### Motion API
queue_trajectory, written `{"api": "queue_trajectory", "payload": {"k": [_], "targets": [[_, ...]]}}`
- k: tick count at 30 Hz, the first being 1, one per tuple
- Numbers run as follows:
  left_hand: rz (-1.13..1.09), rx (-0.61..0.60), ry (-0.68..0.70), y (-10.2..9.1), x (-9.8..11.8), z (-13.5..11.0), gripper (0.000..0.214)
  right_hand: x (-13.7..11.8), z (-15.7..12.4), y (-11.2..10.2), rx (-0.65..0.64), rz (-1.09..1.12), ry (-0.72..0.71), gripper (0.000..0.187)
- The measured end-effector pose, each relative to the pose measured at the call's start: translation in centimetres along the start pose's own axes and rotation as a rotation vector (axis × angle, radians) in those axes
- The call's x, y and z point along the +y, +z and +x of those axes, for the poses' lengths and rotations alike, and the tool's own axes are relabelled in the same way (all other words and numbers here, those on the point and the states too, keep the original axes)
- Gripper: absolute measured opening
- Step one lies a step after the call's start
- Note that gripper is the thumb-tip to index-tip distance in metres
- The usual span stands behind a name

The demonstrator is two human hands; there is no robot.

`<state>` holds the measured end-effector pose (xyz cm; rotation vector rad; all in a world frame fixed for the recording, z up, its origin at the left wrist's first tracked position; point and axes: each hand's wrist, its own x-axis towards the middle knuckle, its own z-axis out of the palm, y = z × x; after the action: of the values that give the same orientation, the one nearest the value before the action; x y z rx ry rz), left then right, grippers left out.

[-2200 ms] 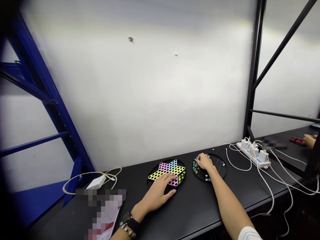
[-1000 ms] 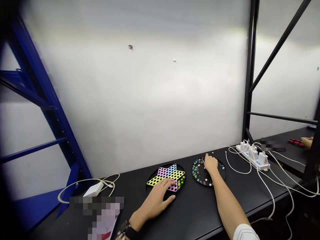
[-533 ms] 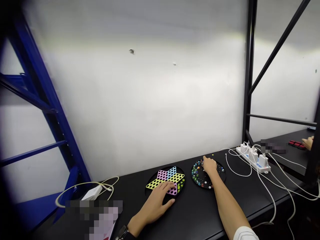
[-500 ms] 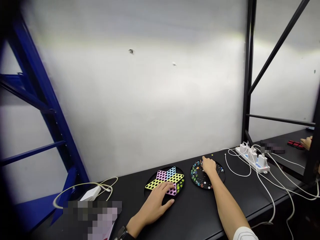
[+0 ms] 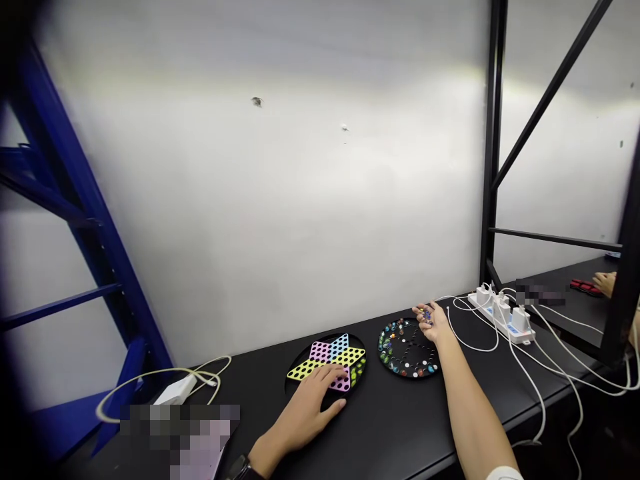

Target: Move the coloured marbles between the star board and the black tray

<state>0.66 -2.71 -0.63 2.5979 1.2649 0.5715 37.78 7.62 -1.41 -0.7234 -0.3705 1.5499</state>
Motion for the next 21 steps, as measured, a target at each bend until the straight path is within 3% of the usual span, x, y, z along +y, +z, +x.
{"api": "queue_trajectory", "payload": {"k": [8,16,19,21], "targets": [[0.006,0.000,0.002,-0.21,0.26,0.03,0.039,0.61,0.59,0.20,0.004,0.020,0.032,0.016],[-0.006,-0.006,-0.003,-0.16,0.36,0.04,0.038,0.08,-0.01,0.16,0.008,0.018,0.023,0.018],[-0.007,-0.008,-0.002,-0.27,0.47,0.06,0.038,-0.03,-0.10,0.12,0.066,-0.155,-0.053,0.020],[-0.001,-0.012,-0.005,-0.29,0.46,0.08,0.038,-0.08,-0.01,0.01,0.172,-0.452,-0.151,0.027]]}}
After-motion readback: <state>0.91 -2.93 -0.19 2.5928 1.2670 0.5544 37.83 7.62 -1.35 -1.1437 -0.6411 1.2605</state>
